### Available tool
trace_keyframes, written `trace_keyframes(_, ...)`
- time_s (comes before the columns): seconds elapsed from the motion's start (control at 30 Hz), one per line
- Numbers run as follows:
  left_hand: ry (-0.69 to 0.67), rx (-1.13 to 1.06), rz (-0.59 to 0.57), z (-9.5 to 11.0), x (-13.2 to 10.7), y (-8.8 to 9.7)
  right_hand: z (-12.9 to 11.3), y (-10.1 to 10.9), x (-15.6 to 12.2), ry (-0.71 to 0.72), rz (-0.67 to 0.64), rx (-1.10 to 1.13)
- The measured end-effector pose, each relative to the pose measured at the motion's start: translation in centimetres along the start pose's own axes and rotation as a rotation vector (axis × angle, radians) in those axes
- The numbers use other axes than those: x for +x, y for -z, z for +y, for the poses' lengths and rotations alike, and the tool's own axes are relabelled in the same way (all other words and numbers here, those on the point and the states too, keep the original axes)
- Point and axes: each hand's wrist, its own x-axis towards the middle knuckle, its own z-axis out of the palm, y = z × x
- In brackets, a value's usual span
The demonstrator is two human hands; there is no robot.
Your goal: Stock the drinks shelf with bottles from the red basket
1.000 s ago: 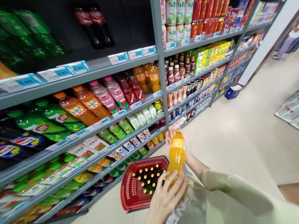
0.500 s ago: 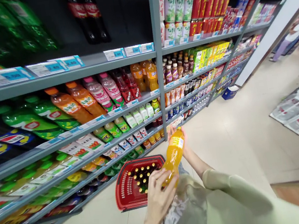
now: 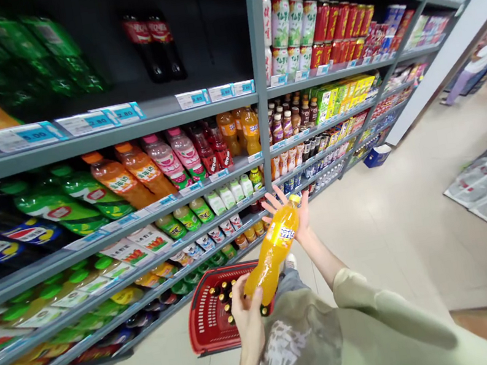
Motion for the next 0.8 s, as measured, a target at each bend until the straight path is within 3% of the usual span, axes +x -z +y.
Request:
trace_keyframes(0.13,0.304,-0.223,-0.082,-0.2,-0.1,-0.1,0.0,-1.1,0.3,-0.046,-0.017,-0.032)
trace_keyframes(0.33,0.518,-0.302,-0.090,0.2,-0.3,-0.3,0.2,-0.9,0.6,-0.088,-0.063,-0.069)
trace_keyframes(0.6,0.539,-0.310,-0.032,1.1,-0.7,-0.6,1.0,-1.1,0.3,-0.106,-0.030,-0.099)
trace_keyframes(0.8,0.491,-0.268,-0.059,-0.2,-0.9,-0.3,1.1,-0.9,0.5,-0.077,-0.065,-0.135)
